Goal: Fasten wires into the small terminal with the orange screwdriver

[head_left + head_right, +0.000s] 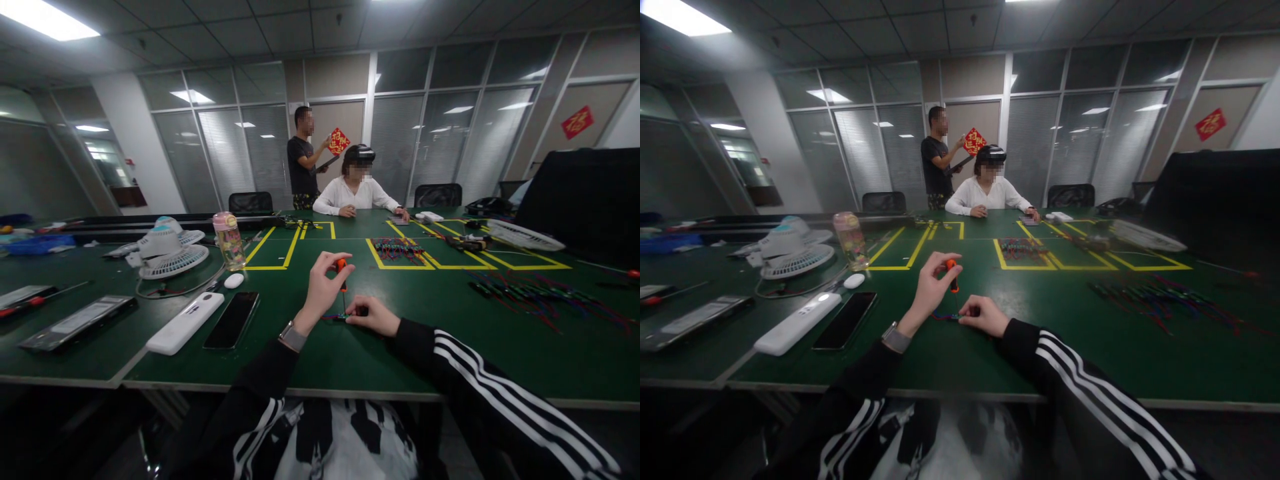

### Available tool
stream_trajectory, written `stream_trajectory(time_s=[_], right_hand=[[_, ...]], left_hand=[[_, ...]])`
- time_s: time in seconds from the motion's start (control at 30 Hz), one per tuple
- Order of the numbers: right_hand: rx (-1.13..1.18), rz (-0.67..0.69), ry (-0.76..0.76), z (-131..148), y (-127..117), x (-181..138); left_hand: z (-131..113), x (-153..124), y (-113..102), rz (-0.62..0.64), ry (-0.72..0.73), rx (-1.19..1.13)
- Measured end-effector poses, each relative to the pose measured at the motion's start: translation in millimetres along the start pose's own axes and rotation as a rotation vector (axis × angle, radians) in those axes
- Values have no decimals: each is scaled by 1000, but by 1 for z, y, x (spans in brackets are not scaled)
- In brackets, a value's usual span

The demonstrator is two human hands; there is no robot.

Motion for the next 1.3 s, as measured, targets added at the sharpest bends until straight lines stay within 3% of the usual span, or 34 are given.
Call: stream_trajectory(time_s=[0.17, 0.37, 0.57, 0.9, 1.0, 1.17, 1.3], right_hand=[[6, -5, -6, -1, 1, 0], [13, -9, -13, -1, 1, 0], [1, -16, -18, -3, 0, 0], [-41, -28, -33, 1, 0, 0], [-43, -28, -35, 1, 0, 0], [-64, -30, -40, 0, 0, 0], [-63, -26, -46, 0, 0, 0]], left_hand=[[-2, 3, -1, 50, -26, -8], [2, 5, 2, 166, -109, -253], [6, 5, 1, 190, -133, -339], [-1, 1, -4, -4, 36, 125], [-1, 1, -3, 31, 34, 60], [7, 4, 1, 133, -124, -281], [8, 5, -2, 58, -95, -169]])
Point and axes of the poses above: each hand's wrist, its own x-axis towards the middle knuckle, its own y-axis out of the palm, z = x × y, the point moved 2 cm from there along x, towards the middle knuckle, and after that the axes turned 5 degrees about y, right-handed, at the moved point
